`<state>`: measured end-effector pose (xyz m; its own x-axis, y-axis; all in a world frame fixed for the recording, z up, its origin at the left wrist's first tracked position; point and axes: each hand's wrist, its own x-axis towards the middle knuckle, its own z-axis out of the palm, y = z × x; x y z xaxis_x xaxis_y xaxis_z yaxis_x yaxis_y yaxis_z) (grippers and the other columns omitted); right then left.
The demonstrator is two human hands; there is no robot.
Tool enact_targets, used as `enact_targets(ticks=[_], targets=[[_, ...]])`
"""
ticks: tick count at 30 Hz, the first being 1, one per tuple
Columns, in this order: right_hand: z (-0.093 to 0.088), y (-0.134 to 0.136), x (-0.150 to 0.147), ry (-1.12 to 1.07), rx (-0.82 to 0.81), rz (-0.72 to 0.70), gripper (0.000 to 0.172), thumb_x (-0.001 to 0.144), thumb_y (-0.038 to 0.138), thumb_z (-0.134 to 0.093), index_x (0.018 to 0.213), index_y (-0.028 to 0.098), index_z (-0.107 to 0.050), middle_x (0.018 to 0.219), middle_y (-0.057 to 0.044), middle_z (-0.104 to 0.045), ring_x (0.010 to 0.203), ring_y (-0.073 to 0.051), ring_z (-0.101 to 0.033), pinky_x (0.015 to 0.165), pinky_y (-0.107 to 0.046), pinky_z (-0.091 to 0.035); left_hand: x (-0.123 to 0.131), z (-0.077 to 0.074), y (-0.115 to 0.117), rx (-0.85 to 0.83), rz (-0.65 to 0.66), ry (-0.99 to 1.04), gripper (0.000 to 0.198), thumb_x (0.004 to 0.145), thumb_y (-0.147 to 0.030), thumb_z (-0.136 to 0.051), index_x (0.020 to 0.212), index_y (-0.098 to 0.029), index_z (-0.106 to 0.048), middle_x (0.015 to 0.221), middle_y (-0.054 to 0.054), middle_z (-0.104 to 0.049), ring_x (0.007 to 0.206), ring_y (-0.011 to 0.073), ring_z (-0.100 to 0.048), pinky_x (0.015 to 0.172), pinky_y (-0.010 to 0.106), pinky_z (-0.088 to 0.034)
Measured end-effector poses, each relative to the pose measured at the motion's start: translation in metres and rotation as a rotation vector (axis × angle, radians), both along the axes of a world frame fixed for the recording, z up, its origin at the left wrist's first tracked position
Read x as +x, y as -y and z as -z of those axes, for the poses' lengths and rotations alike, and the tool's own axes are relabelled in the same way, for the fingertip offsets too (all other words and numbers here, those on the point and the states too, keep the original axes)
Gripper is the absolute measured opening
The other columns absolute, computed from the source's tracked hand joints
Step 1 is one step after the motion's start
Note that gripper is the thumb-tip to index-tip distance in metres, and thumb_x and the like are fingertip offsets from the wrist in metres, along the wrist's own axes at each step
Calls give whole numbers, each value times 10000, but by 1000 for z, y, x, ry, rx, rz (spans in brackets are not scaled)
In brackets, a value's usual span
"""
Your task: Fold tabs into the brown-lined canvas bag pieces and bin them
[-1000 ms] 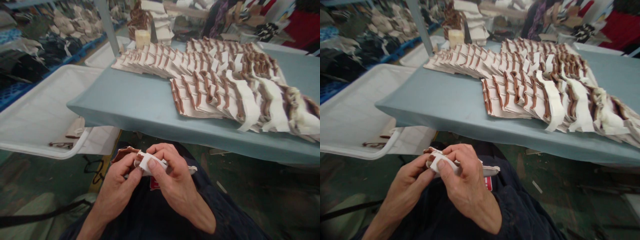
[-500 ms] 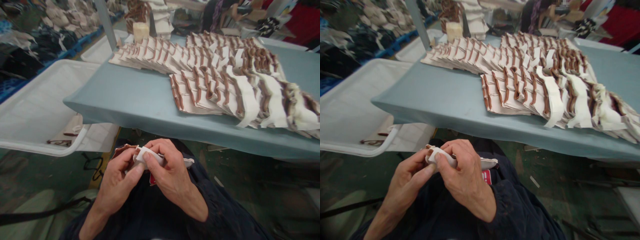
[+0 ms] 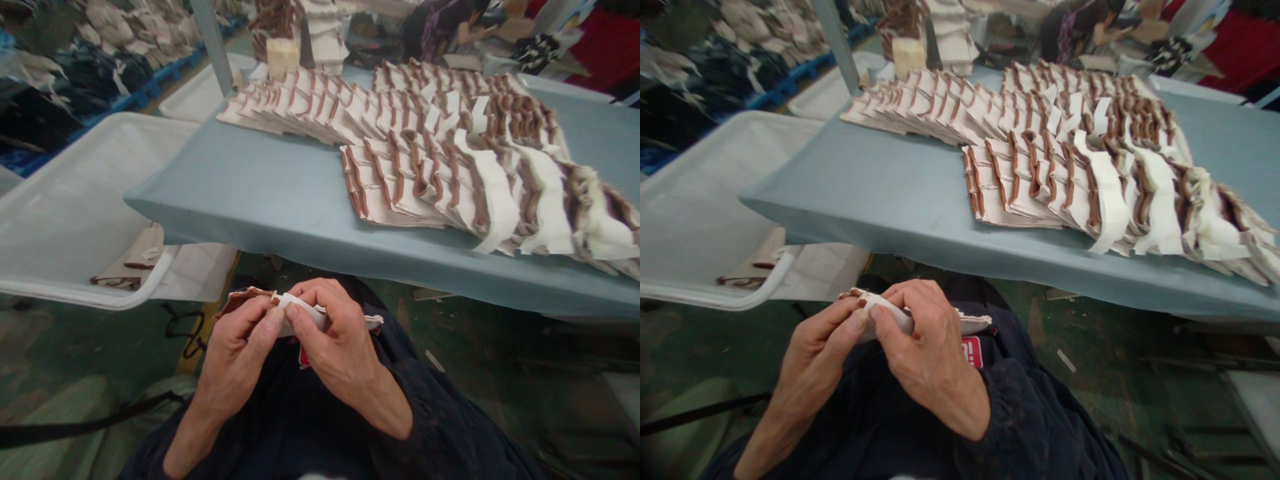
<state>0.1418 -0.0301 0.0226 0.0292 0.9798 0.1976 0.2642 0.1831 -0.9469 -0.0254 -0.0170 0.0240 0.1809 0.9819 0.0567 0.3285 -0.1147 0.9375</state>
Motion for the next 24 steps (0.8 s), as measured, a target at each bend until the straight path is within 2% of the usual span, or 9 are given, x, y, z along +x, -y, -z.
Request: enact_targets(ticks=[6,9,12,15,17,21,24], targets=[[1,1,0,7,-24,-27,274,1090,254,-655,816,242,-649,986,-36,-813,951,-203,-685,890,-359,-498,2,3,0,68,-30,-83,343,1046,-340,-621,759,-218,-762,753,1,-760,719,192,-644,689,306,-497],[1,0,1,43,-21,-48,268,1091,267,-651,824,242,-650,954,-34,-798,919,-203,-682,861,-359,-498,4,4,1,119,-111,-111,339,1030,-301,-608,723,-218,-726,685,-18,-703,674,177,-618,665,296,-489],[0,-2,5,107,4,-12,176,1038,278,-703,868,243,-671,950,-41,-789,937,-223,-689,873,-375,-503,5,5,2,158,-176,-125,362,1018,-279,-595,669,-220,-667,649,-26,-648,643,166,-593,630,287,-471],[-3,-6,10,98,-20,-5,85,1005,314,-745,970,240,-720,1006,-44,-804,965,-228,-714,888,-376,-518,3,6,3,181,-170,-160,365,1019,-284,-591,669,-217,-665,649,-26,-644,625,160,-587,603,283,-450],[-5,-8,11,88,-56,-50,100,1021,336,-741,1015,237,-749,1015,-36,-810,948,-215,-720,868,-359,-520,2,7,4,183,-162,-180,360,1029,-291,-589,692,-216,-687,657,-28,-659,613,155,-589,597,282,-445],[-5,-12,6,85,-92,-102,157,1054,346,-707,957,232,-754,947,-13,-793,906,-193,-695,857,-340,-497,3,10,6,198,-153,-196,374,1045,-297,-572,703,-222,-703,652,-23,-690,616,163,-624,610,286,-463],[0,-19,3,-6,-179,-115,225,1059,397,-691,914,227,-723,901,1,-764,841,-175,-647,794,-317,-471,4,10,5,217,-111,-189,357,1059,-282,-562,733,-230,-697,655,-25,-707,579,154,-605,609,280,-478]])
